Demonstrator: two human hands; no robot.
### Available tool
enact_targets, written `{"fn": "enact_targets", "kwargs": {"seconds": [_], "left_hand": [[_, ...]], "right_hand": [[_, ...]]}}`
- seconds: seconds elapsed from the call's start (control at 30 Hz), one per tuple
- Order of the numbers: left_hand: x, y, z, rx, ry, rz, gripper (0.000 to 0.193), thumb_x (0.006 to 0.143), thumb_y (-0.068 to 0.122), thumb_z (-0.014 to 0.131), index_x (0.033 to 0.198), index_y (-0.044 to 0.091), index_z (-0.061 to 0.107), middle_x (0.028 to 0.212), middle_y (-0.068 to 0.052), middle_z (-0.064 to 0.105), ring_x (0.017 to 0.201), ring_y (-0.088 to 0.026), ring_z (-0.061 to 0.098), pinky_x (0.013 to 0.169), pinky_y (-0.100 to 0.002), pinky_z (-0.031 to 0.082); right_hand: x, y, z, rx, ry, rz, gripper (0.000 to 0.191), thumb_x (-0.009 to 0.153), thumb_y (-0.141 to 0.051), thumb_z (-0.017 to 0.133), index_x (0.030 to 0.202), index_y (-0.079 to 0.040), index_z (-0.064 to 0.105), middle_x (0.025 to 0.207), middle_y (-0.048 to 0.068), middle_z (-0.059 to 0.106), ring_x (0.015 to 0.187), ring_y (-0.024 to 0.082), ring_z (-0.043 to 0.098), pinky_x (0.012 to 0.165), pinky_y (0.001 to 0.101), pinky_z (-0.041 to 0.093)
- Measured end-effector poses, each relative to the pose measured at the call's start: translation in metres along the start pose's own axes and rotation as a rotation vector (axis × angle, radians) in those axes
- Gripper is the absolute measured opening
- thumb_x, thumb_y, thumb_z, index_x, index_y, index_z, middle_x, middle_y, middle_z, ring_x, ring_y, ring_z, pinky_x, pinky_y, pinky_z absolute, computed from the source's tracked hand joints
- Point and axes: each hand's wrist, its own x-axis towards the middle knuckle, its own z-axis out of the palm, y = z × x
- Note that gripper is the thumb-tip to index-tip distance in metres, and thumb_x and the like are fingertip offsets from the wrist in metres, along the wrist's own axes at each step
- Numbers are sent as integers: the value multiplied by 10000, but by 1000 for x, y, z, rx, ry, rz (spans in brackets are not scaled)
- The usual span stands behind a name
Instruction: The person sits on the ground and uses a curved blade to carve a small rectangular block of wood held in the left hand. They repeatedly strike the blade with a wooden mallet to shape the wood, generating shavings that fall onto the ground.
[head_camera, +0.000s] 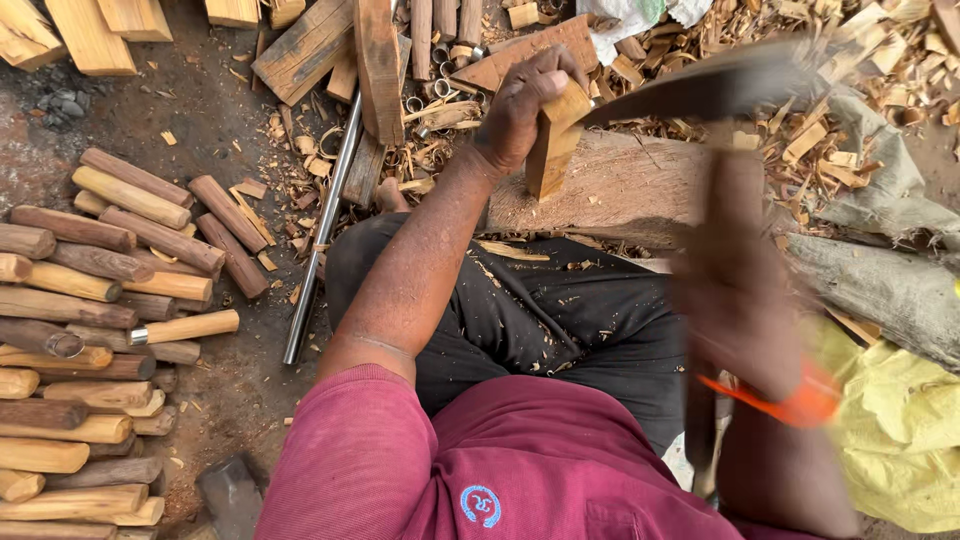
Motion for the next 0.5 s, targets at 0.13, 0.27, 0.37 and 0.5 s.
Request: {"fn": "enact_targets", "kwargs": {"seconds": [0.13, 0.27, 0.37, 0.5], "left_hand": [[-5, -2, 0, -22, -12, 90, 372, 956, 460, 592, 1032, 96, 606, 918, -69, 594, 825, -179, 646, 730, -352, 617], [-5, -5, 2, 31, -25, 105, 389, 961, 486, 557, 1003, 104, 611, 866, -42, 563, 766, -152, 599, 639, -331, 574], [-4, -3, -1, 113, -24, 124, 402, 974, 493, 555, 1017, 98, 618, 887, -33, 536, 808, -139, 564, 728, -341, 535], [-6, 1, -1, 213, -11, 173, 407, 987, 498, 533, 1014, 104, 626, 923, -25, 535, 878, -130, 554, 829, -349, 507]], "right_hand": [[-8, 4, 5, 190, 134, -15, 763, 905, 111, 638, 1599, -74, 379, 953, 166, 548, 744, 220, 526, 629, 366, 453], [-46, 30, -19, 452, 273, -158, 769, 918, 74, 644, 1613, -63, 347, 1042, 168, 538, 842, 225, 534, 696, 360, 459], [-51, 15, -30, 618, 370, -279, 755, 919, 49, 648, 1603, -44, 343, 1113, 169, 534, 930, 236, 540, 762, 344, 463], [-6, -47, -8, 495, 325, -311, 742, 920, 16, 652, 1590, -19, 337, 1209, 171, 529, 1048, 250, 547, 849, 324, 468]]}}
